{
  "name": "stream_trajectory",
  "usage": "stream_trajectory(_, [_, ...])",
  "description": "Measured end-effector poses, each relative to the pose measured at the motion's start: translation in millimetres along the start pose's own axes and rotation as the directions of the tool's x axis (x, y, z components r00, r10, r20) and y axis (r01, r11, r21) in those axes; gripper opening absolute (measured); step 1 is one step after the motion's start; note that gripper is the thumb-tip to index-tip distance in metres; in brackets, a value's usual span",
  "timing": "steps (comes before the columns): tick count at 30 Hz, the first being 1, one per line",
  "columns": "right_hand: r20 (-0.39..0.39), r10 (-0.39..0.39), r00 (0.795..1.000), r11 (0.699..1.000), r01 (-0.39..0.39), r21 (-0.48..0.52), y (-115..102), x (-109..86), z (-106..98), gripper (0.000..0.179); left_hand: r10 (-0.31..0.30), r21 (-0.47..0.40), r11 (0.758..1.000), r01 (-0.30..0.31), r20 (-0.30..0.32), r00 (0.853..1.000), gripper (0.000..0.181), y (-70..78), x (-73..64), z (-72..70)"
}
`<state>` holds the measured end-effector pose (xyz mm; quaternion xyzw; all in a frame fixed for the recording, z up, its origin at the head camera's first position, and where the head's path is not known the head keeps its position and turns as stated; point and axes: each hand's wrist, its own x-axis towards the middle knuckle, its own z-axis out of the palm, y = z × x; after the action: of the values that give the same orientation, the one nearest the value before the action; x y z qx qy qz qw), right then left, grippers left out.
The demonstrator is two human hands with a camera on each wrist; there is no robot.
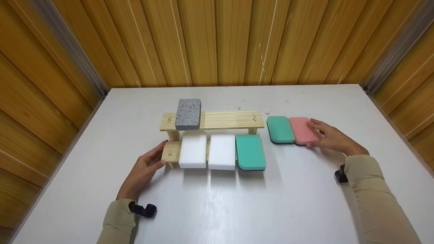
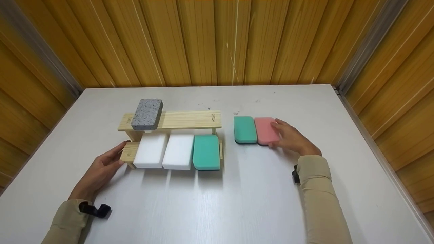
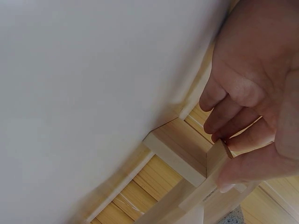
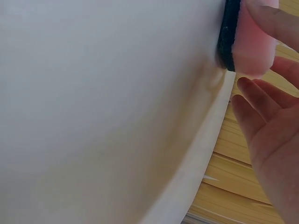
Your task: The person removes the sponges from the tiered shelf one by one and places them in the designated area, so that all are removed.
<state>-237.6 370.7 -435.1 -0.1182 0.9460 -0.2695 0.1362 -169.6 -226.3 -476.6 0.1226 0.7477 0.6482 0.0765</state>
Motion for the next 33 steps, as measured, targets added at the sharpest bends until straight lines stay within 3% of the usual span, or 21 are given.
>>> stream_trajectory(12, [-0.082,-0.059,0.995,0.998,0.06,0.01,-2,-7.9,-5,0.093,0.0,-0.032,0.999,0.0,0.003,1.0,0.07,1.3,-1.9,-0.5])
stream_trajectory(21, [-0.125,-0.05,0.991,0.998,0.056,0.041,-12,-9.2,-12,0.089,-0.001,-0.01,1.0,0.001,0.002,1.0,0.071,2.8,-1.2,-0.5])
stream_trajectory(33, [-0.208,-0.146,0.967,0.986,0.159,0.047,-33,-9.3,-18,0.073,-0.006,0.019,1.0,0.006,-0.007,1.0,0.07,3.3,0.1,0.8])
